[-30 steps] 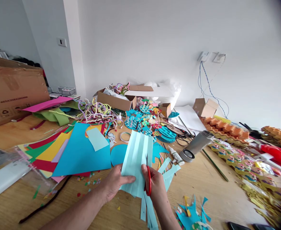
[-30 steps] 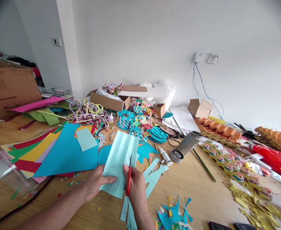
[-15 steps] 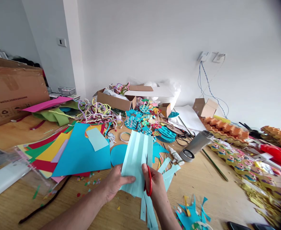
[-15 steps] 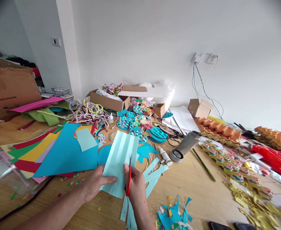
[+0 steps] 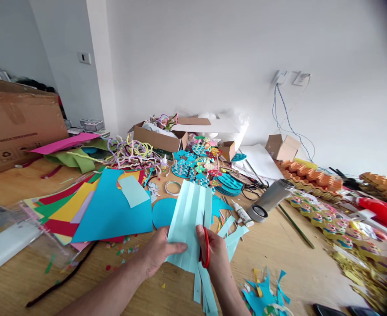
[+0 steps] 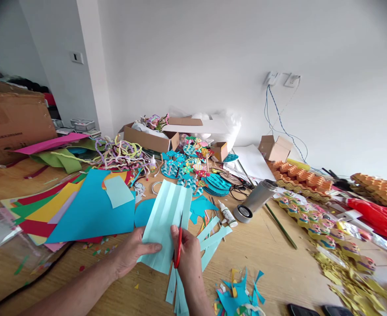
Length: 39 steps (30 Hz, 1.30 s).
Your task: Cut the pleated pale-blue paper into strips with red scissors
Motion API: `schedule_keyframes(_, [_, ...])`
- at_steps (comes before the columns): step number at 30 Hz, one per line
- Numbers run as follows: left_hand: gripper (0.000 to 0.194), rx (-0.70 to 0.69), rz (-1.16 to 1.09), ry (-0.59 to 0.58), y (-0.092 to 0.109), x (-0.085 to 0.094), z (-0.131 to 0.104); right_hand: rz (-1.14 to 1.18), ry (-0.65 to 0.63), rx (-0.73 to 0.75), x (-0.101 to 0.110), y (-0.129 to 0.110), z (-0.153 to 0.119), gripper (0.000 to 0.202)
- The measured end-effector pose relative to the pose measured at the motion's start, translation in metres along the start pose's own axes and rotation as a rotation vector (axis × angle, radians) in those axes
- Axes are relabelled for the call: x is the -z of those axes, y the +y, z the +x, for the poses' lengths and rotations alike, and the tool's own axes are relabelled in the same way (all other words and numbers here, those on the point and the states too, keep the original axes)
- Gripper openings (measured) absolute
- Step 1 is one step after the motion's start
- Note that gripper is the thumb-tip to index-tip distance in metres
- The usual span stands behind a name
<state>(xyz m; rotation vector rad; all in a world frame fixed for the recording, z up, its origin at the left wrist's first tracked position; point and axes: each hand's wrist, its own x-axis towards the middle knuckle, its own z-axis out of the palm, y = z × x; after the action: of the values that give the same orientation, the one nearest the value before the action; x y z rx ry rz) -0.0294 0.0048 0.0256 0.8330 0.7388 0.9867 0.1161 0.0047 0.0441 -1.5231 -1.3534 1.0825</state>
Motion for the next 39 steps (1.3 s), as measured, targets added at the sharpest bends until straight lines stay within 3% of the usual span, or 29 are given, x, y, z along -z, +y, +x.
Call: schedule_keyframes(39, [0.05, -0.014, 0.039, -0.01, -0.0009, 0.0009, 0.0006, 0.017, 0.029, -0.023, -0.002, 0.0053, 0.002, 0.047])
